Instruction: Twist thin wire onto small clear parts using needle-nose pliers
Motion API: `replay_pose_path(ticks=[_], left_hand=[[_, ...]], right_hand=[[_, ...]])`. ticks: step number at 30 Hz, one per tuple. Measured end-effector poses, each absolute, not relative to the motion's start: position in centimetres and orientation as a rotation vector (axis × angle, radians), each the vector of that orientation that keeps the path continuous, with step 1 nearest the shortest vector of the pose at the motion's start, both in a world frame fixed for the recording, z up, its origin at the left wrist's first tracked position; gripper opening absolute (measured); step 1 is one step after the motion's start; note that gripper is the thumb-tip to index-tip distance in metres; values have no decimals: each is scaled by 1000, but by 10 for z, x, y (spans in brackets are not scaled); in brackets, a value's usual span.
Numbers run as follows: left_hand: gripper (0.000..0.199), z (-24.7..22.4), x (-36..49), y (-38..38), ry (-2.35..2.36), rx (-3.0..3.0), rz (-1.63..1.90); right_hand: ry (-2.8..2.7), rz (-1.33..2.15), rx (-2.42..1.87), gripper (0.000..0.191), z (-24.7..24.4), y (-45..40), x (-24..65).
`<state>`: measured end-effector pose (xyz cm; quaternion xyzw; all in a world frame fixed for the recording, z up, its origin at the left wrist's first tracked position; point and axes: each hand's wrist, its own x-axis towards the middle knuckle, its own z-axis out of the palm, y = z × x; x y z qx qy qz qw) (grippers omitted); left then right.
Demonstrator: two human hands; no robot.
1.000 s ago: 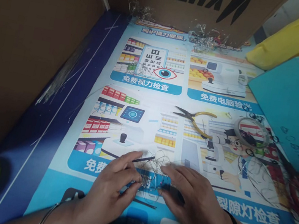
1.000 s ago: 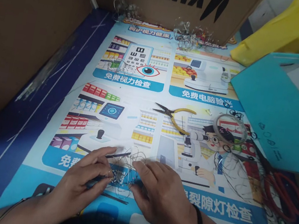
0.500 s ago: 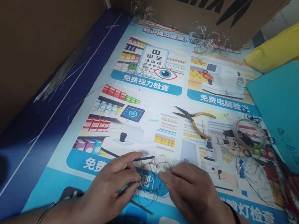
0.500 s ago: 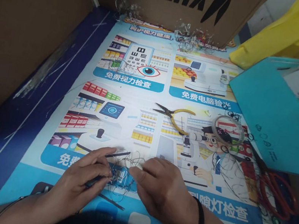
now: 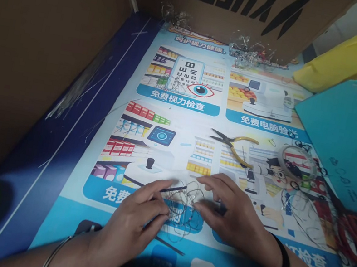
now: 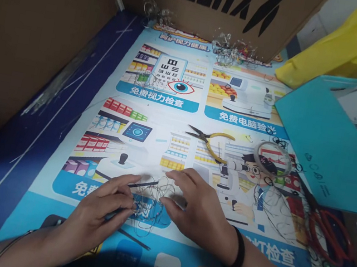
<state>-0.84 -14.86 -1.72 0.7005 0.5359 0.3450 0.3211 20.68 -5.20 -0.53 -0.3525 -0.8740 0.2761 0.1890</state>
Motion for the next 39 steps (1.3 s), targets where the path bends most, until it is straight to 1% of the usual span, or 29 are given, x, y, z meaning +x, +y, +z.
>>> replay_pose_path(ticks=[8, 14, 18, 22, 25, 34, 39], left_hand=[[16, -18, -9, -149, 1391, 1814, 894], [17, -16, -10, -150, 1379, 1811, 901], [16, -15, -10, -150, 1400, 1818, 889], [15, -14, -10, -149, 1424, 1849, 869], [15, -14, -10, -148, 1423, 1883, 883], [15, -14, -10, -146, 1408, 1987, 883], [13, -15, -8, -144, 1404, 2037, 902]], right_hand=[[-2610, 769, -1011, 47, -4, -44, 196], [-2593, 794, -1017, 37, -4, -43, 191], [-2544, 853, -1052, 35, -1, -42, 189], [-2410, 1105, -1129, 32, -1, -38, 192], [-2330, 1244, -1156, 32, -1, -36, 194], [-2281, 1323, -1137, 33, -2, -36, 195], [-2292, 1355, -1141, 39, 0, -35, 195]])
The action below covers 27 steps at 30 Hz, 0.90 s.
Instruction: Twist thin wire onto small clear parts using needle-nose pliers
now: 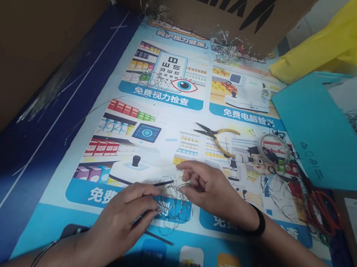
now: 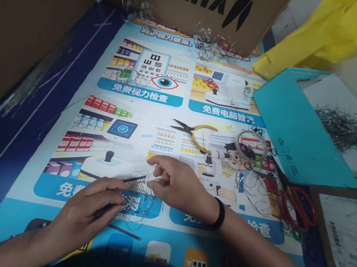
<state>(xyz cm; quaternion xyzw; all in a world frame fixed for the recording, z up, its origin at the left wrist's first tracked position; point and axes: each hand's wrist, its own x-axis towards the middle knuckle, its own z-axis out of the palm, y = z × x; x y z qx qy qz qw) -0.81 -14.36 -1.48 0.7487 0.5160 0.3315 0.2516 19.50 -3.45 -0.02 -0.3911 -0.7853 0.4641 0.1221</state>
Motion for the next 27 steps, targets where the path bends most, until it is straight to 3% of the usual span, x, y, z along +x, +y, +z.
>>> replay_pose_path(ticks=[15, 27], left_hand=[[13, -13, -6, -144, 1409, 2022, 881], [14, -15, -4, -147, 1372, 2018, 851]], right_hand=[[-2502, 1188, -970, 59, 4, -37, 199], [-2622, 1023, -951, 58, 4, -47, 195]])
